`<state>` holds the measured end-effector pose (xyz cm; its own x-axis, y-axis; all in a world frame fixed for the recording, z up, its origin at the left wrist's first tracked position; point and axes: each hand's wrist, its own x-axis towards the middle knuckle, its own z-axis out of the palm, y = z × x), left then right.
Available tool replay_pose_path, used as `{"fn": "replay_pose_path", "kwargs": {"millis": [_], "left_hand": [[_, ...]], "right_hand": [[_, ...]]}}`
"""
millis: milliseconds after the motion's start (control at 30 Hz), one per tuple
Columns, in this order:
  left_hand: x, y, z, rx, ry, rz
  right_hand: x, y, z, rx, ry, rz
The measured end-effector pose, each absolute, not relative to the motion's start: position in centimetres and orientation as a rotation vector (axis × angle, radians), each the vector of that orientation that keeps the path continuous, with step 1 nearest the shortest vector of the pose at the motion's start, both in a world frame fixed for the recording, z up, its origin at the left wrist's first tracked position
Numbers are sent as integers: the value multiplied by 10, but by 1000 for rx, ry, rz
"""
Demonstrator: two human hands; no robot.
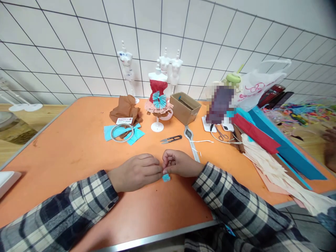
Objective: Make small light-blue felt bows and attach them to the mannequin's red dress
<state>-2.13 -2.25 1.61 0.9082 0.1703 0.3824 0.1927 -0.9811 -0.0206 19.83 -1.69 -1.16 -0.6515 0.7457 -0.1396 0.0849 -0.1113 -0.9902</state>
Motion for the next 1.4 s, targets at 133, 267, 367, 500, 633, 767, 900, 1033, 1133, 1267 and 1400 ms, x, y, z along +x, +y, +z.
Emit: {"fn": "replay_pose_path", "kwargs": {"millis": [133,267,367,500,633,767,900,1033,1133,1267,1400], "left_hand": [[-18,-23,11,-2972,-392,-567],[-15,-23,7,-2927,-493,-567],[-14,-23,4,-2888,-642,-583],[-15,-22,5,-2832,-871,-631],[-17,-22,6,-2804,-888,-657],[-16,-24,5,-2769,-809,-692],[-16,-25,6,-2727,-785,-701],[-16,-25,9,-2698,-798,-716],[-15,-25,11,-2698,-825,-733],[-14,-26,8,-2795,-924,-773],[-14,-26,3,-2952,-1184,-864]], "right_hand": [[194,-21,-7,-1090,-1994,1323],[192,-26,-1,-1080,-2248,841],[192,-29,3,-1004,-2316,650],[195,-32,7,-947,-2138,535],[193,-30,5,-1049,-2012,572],[186,-27,-4,-1301,-1870,1063],[181,-27,-5,-1339,-1498,1579],[181,-28,2,-1310,-1350,1696],[183,-28,3,-1293,-1458,1598],[185,-28,2,-1280,-1738,1314],[188,-27,1,-1246,-1849,1226]]}}
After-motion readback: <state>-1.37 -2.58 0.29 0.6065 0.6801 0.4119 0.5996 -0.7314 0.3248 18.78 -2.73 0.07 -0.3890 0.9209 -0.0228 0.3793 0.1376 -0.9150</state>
